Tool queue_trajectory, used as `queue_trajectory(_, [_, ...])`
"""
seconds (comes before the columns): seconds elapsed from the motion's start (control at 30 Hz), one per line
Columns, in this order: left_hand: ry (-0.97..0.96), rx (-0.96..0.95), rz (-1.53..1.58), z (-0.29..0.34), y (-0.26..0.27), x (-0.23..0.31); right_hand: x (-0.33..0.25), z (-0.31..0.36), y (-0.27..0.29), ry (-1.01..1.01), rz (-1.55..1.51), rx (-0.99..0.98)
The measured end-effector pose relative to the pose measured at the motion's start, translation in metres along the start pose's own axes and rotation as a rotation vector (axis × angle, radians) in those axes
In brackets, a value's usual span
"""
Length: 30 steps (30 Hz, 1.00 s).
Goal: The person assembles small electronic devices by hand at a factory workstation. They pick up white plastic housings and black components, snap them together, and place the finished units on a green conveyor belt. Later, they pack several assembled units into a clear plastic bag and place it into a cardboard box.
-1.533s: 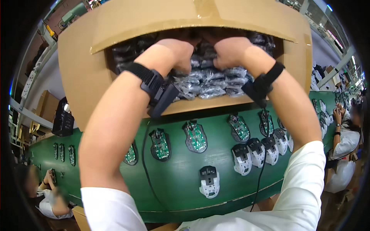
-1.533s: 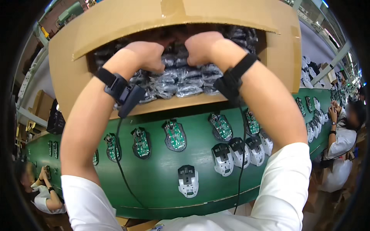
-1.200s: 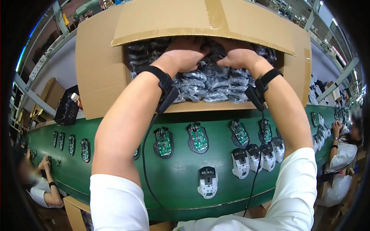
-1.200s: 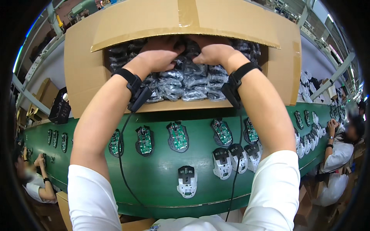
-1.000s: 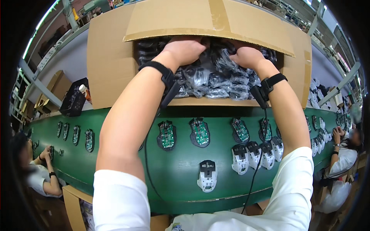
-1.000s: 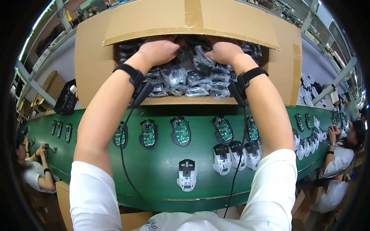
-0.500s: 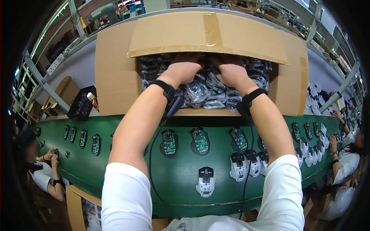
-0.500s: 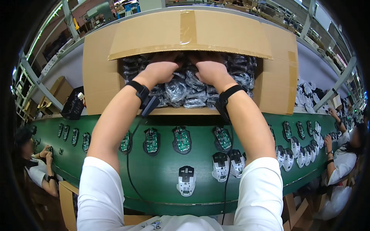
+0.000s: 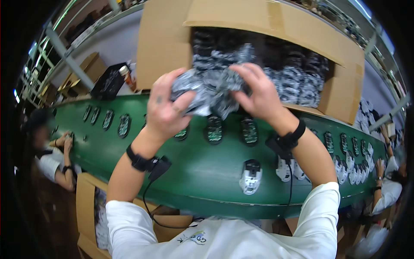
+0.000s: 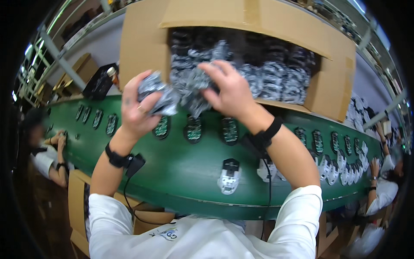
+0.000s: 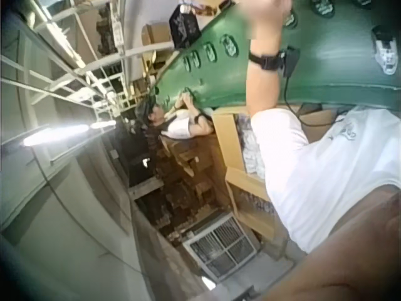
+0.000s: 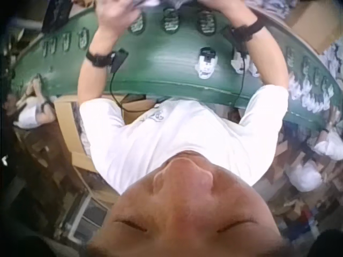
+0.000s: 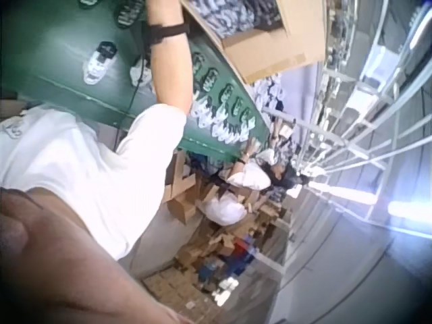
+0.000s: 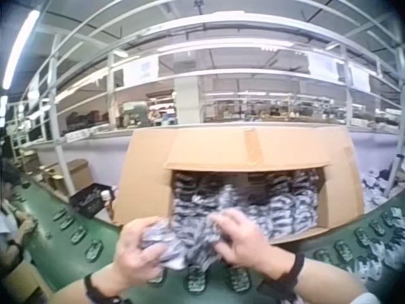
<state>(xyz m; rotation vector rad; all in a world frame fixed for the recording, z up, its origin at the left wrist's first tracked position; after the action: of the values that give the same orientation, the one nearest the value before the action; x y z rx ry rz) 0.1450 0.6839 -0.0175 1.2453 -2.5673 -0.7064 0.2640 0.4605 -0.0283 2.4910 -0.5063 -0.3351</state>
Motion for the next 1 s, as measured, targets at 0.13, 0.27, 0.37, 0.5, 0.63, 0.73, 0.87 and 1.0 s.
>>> queue_trajectory(0.13, [0.309, -0.082, -0.237, 0.109, 0.1, -0.027, -0.098, 0.001, -0.063, 0.059, -0.301, -0.208])
queue_trajectory(0.27, [0.58, -0.151, -0.586, 0.203, 0.172, -0.081, -0.169, -0.004, -0.152, 0.027, -0.427, -0.541])
queue_trajectory(0.37, [0.776, -0.252, -0.816, 0.262, 0.213, -0.125, -0.214, -0.002, -0.213, 0.052, -0.346, -0.778])
queue_trajectory(0.5, [1.288, -0.437, -0.802, 0.318, 0.227, -0.182, -0.22, 0.017, -0.19, 0.189, -0.27, -0.479])
queue_trajectory(0.63, [1.148, -0.39, -0.693, 0.288, 0.212, -0.119, -0.155, 0.043, -0.065, 0.072, -0.258, -0.733])
queue_trajectory(0.73, [0.794, -0.512, 0.106, 0.224, 0.168, -0.015, -0.042, 0.096, 0.016, -0.297, 0.19, -0.588])
queue_trajectory(0.87, [0.481, -0.759, 0.29, 0.173, 0.083, 0.059, 0.028, 0.178, 0.056, -0.491, 0.573, -0.839])
queue_trajectory(1.0, [0.379, -0.84, 0.177, 0.179, 0.019, 0.067, 0.033, 0.179, 0.032, -0.563, 0.418, -0.771])
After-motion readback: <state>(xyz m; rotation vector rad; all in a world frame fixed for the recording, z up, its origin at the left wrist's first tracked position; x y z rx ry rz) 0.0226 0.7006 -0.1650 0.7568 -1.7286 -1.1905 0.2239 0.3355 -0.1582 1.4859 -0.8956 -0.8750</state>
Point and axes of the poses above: each hand's wrist, its own z-axis away from the middle knuckle, its own y-axis out of the back of the hand, x = y × z, the point moved 4 cm from there along -z, towards the middle knuckle, and after that the axes turned 9 degrees about z, right-handed, at the moved point
